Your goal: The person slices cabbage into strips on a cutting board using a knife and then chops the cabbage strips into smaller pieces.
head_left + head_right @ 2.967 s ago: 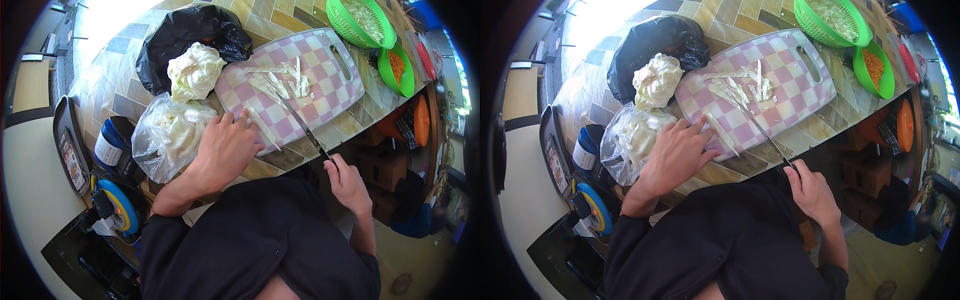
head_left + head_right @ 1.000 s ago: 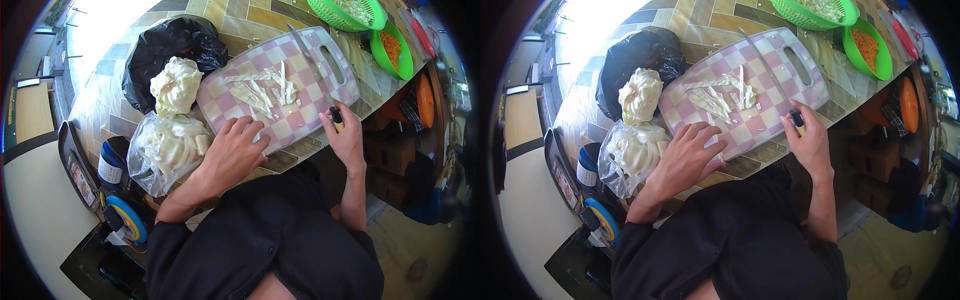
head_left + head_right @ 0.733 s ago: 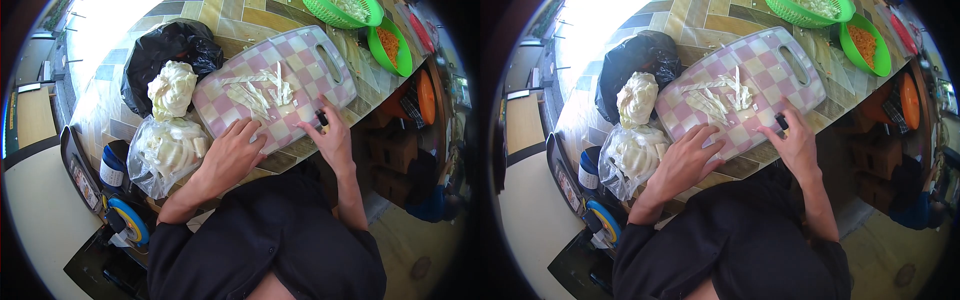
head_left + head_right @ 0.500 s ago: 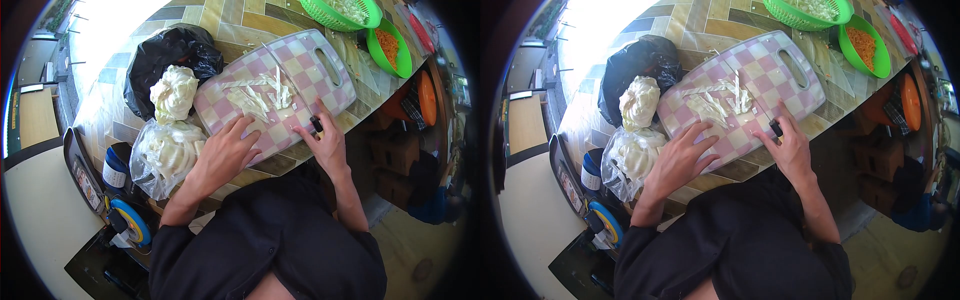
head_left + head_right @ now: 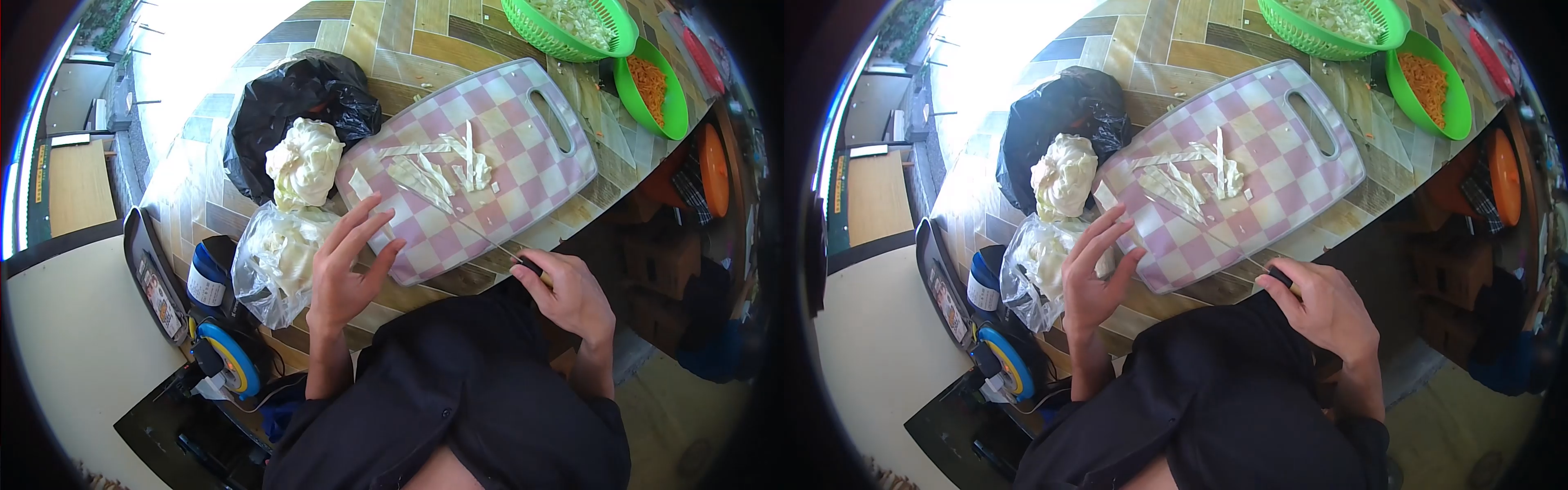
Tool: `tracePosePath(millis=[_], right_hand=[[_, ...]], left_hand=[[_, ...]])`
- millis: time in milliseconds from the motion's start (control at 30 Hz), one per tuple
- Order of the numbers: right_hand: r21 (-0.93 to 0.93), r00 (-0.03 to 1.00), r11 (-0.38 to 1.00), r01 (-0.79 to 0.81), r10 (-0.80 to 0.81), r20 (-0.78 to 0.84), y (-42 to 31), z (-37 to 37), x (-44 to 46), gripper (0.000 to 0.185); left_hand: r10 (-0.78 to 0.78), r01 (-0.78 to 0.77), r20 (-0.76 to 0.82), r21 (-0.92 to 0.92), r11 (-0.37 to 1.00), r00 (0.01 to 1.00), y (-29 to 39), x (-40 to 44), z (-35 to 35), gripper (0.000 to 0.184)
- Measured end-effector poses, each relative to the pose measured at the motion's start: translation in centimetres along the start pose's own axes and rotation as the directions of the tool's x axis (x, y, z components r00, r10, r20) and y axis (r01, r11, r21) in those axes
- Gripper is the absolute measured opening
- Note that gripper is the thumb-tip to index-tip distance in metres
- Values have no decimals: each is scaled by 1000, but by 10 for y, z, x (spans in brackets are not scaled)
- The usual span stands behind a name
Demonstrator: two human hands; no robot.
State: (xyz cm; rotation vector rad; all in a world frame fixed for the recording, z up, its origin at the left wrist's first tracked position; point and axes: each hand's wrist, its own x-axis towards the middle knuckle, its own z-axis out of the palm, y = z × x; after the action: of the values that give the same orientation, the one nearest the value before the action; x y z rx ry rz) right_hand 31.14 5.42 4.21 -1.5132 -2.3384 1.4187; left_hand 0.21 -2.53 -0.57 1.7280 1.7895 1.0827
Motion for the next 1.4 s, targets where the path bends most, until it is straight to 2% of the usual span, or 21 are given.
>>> tracePosePath(millis=[133,200,300,467,567,700,800,900,1000,1100,1200,1300,1400], right_hand=[[-55,993,996,64,-69,-92,9,30,12,40],[-54,992,997,49,-55,-117,7,37,16,40],[-49,989,999,21,-28,-142,3,38,18,39],[-1,988,1000,31,-31,-150,1,40,13,37],[6,976,998,67,-64,-210,10,46,11,35],[-14,970,1000,-14,11,-242,8,43,8,33],[7,965,998,-62,62,-256,11,34,6,32],[53,963,994,-97,107,-248,4,25,4,32],[102,966,991,-83,106,-236,0,21,2,31],[147,965,989,-2,41,-260,0,24,-1,27],[126,985,991,-47,67,-161,-8,22,-4,31],[147,992,985,-93,104,-70,-16,23,-5,33],[140,982,972,-188,185,35,-26,22,-5,38]], left_hand=[[-99,83,-128,-122,989,987,-7,-7,6,31],[-124,95,-178,-166,982,976,-8,-7,11,27],[-213,166,-163,-264,950,963,-5,-9,17,26],[-182,162,-96,-186,969,979,1,-6,25,24],[-172,162,-49,-162,973,984,1,-3,26,26],[-152,147,-21,-152,977,988,-7,-2,31,28],[-182,178,2,-212,961,983,-5,3,36,29],[-129,131,26,-179,975,991,-6,10,43,33],[-105,106,9,-47,993,994,-2,17,44,38],[-20,26,-64,105,994,998,-4,20,44,40],[91,-58,-96,304,951,991,-10,19,39,38],[135,-113,-48,324,939,990,-16,10,43,35],[109,-81,-90,275,958,990,-15,2,46,33]])
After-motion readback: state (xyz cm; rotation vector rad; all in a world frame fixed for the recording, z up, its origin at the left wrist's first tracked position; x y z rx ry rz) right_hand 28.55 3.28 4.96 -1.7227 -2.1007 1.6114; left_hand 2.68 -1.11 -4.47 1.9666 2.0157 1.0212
